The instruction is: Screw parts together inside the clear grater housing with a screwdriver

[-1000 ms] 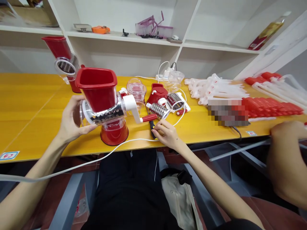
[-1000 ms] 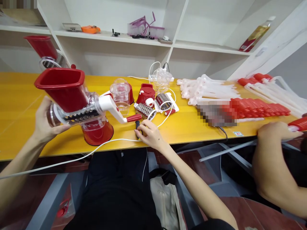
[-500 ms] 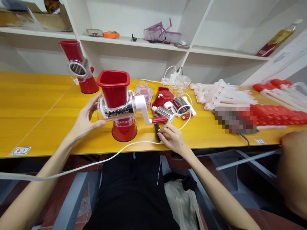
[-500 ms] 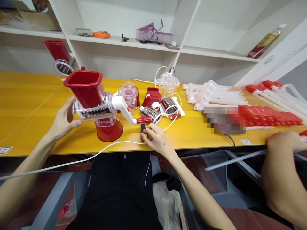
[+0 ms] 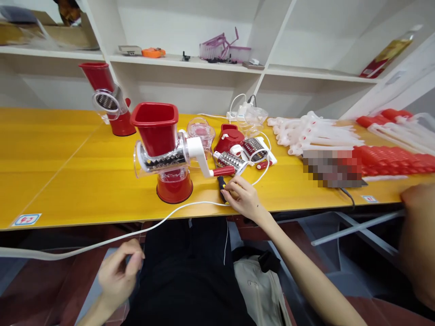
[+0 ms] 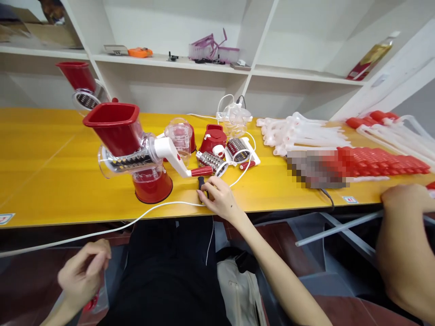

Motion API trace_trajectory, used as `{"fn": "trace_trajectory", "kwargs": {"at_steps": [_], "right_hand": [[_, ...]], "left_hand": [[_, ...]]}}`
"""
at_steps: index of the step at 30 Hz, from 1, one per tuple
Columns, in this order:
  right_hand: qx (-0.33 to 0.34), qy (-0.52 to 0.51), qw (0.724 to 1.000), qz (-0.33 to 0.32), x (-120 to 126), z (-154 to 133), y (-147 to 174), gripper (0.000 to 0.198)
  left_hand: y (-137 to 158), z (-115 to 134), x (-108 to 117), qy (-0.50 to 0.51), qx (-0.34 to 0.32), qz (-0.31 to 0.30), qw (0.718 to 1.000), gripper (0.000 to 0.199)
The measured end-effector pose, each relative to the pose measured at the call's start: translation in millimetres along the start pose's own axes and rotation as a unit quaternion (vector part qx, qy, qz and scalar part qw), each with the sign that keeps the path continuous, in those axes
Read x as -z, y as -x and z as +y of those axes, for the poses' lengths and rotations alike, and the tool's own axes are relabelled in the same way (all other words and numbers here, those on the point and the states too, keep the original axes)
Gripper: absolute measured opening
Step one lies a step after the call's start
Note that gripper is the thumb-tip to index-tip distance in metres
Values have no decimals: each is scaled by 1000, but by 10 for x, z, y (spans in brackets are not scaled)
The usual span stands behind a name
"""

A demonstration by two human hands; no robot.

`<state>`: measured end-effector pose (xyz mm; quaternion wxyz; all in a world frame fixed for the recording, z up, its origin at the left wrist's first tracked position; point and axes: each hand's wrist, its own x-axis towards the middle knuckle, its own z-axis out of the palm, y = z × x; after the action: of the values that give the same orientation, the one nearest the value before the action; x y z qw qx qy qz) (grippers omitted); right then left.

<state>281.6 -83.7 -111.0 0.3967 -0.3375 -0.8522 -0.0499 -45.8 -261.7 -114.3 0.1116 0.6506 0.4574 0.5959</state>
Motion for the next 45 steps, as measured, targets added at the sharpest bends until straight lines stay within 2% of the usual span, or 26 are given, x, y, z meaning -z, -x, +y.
{"fn": "trace_trajectory", "kwargs": {"at_steps": [3,5,6,8,10,12,14,18,22,24,28,35,41,45], "right_hand": [[4,-5,1000,0,9,-5,0,49],[4,-6,1000,1,5,-4,4,49],[4,-6,1000,2,3,-2,7,49],[3,-8,1000,6,5,4,13,49],[2,-12,1000,15,18,4,14,48],[-1,-18,999,33,44,-19,1,48],[-7,-25,998,55,76,-85,-32,47],[7,-42,997,71,111,-369,-161,44],[51,-56,997,32,75,-657,-289,41],[52,-60,997,24,47,-702,-328,41],[18,-66,997,30,7,-578,-374,43],[-84,-73,992,57,-89,-366,-411,50],[-139,-73,987,19,-77,-385,-402,56],[-160,-101,981,-33,25,-432,-486,63]], "left_hand": [[-2,24,-142,8,-42,-100,994,21],[-61,-16,-191,21,-72,-115,991,24],[-93,-49,-204,26,-83,-104,991,27],[-154,-128,-201,26,-86,-49,995,27],[-219,-203,-152,17,-68,49,996,26],[-313,-260,-67,17,-49,158,986,29],[-459,-305,24,26,-26,215,976,32],[-905,-409,49,12,44,155,987,20],[-1341,-477,-191,24,37,91,995,54],[-1462,-452,-333,30,34,73,996,54],[-1531,-337,-480,50,53,48,996,45],[-1584,-300,-395,102,95,-10,990,51],[-1671,-270,-287,135,127,-65,981,58],[-1748,-248,-243,151,143,-101,973,58]]}}
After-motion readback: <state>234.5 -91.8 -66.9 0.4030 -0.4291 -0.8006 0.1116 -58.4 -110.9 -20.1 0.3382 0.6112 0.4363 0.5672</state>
